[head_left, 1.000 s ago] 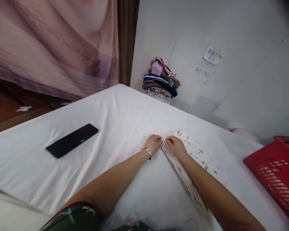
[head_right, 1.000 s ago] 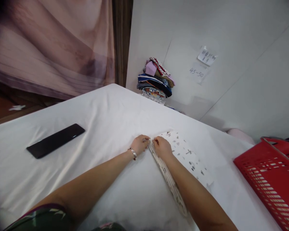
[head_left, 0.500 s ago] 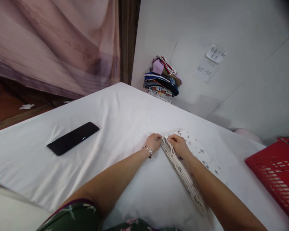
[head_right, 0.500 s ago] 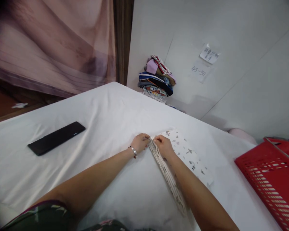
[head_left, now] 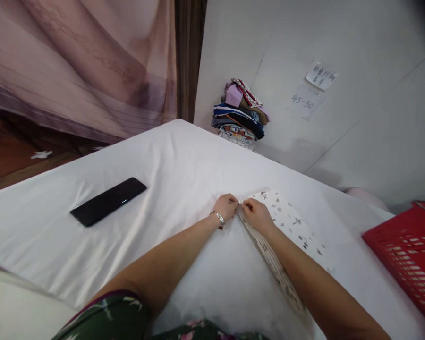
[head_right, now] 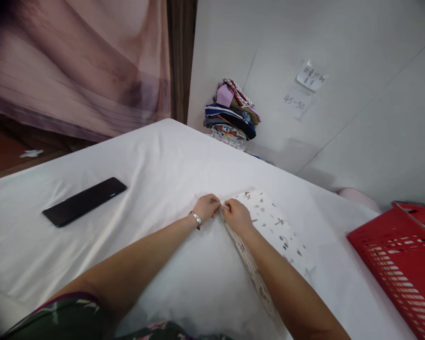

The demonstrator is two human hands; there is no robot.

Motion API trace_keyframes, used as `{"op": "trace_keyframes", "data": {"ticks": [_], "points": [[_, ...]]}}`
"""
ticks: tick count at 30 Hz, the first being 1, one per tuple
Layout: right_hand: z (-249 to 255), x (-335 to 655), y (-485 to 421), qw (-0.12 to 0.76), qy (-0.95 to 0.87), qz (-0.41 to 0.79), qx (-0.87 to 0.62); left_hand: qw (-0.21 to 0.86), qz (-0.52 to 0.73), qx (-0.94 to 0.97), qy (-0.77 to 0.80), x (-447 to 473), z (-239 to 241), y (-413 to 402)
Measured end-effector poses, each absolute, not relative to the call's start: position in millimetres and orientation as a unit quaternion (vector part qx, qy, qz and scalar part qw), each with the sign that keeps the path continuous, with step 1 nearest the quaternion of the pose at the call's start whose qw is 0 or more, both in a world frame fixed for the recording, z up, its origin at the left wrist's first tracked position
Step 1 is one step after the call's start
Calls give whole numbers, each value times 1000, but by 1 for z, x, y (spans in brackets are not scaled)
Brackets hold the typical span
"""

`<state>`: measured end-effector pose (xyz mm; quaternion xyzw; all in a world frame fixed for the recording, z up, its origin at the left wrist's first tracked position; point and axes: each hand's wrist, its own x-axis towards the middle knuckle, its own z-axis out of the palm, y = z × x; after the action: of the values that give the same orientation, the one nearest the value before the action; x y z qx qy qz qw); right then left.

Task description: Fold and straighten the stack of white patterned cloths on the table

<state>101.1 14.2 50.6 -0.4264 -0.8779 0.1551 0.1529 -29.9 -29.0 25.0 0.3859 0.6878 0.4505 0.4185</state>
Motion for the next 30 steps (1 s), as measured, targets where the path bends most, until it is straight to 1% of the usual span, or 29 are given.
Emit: {"op": "trace_keyframes", "data": {"ticks": [4, 11, 19, 23, 27, 30], "points": [[52, 100, 8, 110, -893, 100, -426, 465, 471, 361, 657, -33, 24, -27], [50, 100, 9, 97, -892, 82, -433, 546, 483, 339, 595, -45, 27, -25], [51, 98, 9, 99, -877, 73, -464, 524, 436, 395, 616, -51, 37, -30], [50, 98, 13, 127, -869, 88, -470, 521, 433, 410, 610, -52, 40, -32], [47, 106, 20, 191, -849, 175, -461, 501, 435, 405, 629, -51, 36, -30], [47, 112, 22, 228, -832, 228, -452, 454, 417, 428, 661, -48, 32, -28]]}}
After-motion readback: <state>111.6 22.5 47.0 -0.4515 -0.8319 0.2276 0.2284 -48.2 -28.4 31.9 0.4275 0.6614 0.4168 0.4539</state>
